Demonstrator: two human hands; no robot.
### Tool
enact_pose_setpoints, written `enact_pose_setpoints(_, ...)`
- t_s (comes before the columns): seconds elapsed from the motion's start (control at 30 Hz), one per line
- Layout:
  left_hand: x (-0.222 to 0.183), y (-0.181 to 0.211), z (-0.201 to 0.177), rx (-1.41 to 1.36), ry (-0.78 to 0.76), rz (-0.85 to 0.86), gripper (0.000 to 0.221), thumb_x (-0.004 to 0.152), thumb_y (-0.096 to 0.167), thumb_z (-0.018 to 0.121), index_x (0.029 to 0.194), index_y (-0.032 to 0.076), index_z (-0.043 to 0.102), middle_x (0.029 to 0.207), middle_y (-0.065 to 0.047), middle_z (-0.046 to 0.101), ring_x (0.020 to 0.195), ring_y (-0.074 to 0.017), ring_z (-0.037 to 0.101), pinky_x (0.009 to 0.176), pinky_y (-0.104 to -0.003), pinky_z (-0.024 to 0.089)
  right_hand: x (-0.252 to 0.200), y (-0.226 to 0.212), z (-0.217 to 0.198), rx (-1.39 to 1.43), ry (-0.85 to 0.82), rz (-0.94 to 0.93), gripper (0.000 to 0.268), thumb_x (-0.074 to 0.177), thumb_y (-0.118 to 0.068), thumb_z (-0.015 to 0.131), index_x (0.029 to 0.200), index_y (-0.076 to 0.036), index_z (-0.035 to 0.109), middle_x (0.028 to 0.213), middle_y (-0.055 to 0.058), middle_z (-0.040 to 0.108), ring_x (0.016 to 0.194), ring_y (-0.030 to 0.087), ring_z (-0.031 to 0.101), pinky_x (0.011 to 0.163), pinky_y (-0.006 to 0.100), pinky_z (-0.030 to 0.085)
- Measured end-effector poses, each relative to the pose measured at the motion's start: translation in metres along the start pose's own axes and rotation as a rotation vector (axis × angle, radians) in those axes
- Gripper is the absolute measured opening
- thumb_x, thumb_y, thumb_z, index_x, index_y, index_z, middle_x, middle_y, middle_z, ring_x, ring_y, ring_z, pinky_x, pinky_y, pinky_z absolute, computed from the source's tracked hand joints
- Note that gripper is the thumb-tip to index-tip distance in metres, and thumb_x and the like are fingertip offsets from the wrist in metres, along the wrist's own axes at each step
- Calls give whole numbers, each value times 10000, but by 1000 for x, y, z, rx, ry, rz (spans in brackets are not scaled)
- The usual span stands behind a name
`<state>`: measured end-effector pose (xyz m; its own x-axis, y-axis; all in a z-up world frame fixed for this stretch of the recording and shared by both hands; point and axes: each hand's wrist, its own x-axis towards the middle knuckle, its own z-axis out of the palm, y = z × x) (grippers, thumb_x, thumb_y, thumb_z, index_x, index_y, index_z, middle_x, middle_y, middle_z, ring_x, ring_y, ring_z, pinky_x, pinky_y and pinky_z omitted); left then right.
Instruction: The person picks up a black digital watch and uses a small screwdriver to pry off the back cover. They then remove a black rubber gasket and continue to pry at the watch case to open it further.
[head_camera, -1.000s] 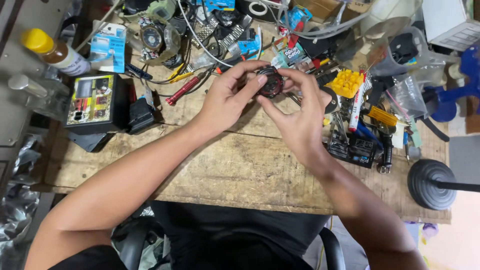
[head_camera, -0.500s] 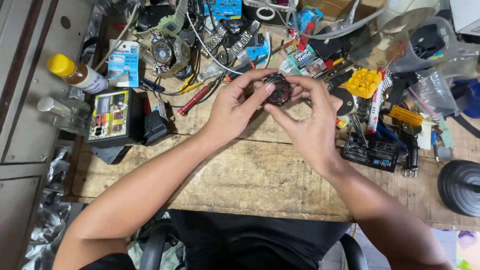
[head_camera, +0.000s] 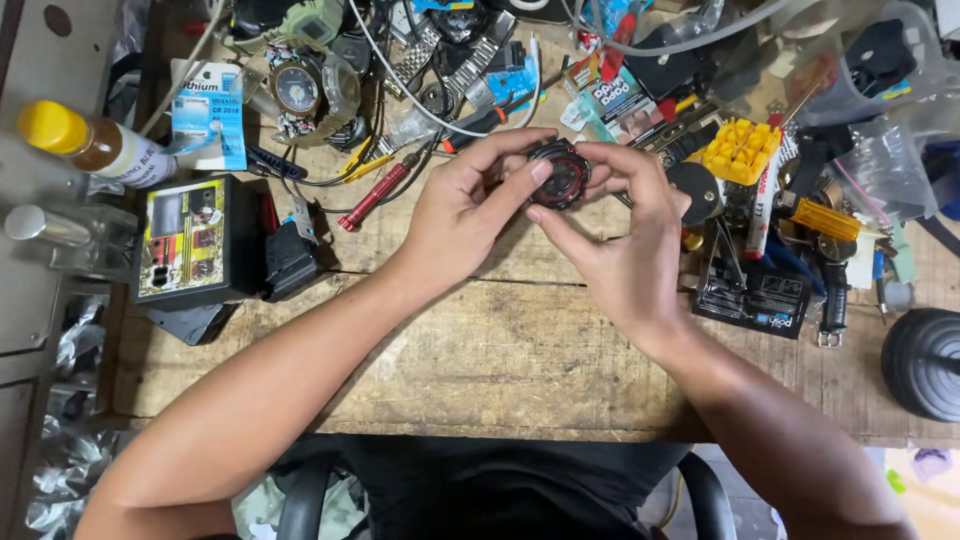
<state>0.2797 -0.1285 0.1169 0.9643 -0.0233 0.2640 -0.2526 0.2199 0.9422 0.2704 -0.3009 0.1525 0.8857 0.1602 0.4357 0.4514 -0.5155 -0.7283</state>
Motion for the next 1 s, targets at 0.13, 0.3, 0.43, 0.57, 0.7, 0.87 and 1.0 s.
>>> enact_pose_setpoints(0.13, 0, -2, -1, 6, 5, -12, 272, 1016, 104, 706, 1283, 54, 691, 780, -33, 665, 746, -34, 561, 680, -208, 505, 0, 0, 0, 20, -15, 10, 624, 760, -145, 980, 1270, -67, 628, 979, 57, 641, 943, 216, 707, 942, 352, 345)
enact_pose_setpoints(0.3, 0, 14, -7, 98, -108, -70, 313, 1049, 163, 639, 1338, 45, 619, 786, 67, 504, 739, -32, 467, 705, -189, 413, 0, -12, 2, 60, -63, 188, 589, 826, -183, 911, 1254, -74, 522, 1058, 49, 562, 987, 134, 566, 953, 268, 448)
enact_pose_setpoints(0.43, 0, 20, -10, 52, -146, -116, 306, 1062, 146, 627, 1353, 50, 621, 771, 72, 505, 678, -21, 425, 631, -174, 370, -4, -10, 4, 33, -74, 219, 601, 796, -179, 933, 1232, -58, 538, 1142, 48, 558, 1005, 126, 532, 847, 238, 481)
enact_pose_setpoints(0.57, 0, 23, -10, 21, -159, -211, 306, 1058, 163, 635, 1352, 76, 641, 798, 87, 488, 685, -10, 374, 626, -161, 345, -8, -3, 4, -40, -70, 142, 638, 793, -217, 954, 1217, -18, 521, 1184, 85, 543, 988, 166, 538, 818, 266, 500)
enact_pose_setpoints(0.7, 2, 26, -12, 49, -190, -215, 321, 1077, 184, 600, 1379, 79, 630, 868, 73, 620, 731, -19, 459, 704, -170, 422, -8, 3, 3, -82, -68, 78, 645, 794, -273, 947, 1198, -6, 521, 1161, 101, 568, 1026, 211, 577, 898, 309, 493)
enact_pose_setpoints(0.87, 3, 29, -14, 11, -228, -230, 333, 1093, 208, 530, 1383, 65, 609, 1333, -65, 694, 1147, -81, 647, 1041, -206, 535, -9, 4, 2, -111, -82, 55, 659, 809, -270, 947, 1198, 20, 501, 1157, 122, 547, 1041, 240, 571, 912, 335, 496)
enact_pose_setpoints(1.0, 3, 28, -14, 44, -214, -201, 308, 1086, 187, 550, 1358, 65, 628, 1284, -68, 724, 1064, -80, 677, 955, -199, 573, -7, -1, 1, -40, -101, 105, 620, 812, -222, 955, 1194, -4, 518, 1138, 97, 549, 1014, 206, 567, 926, 310, 467)
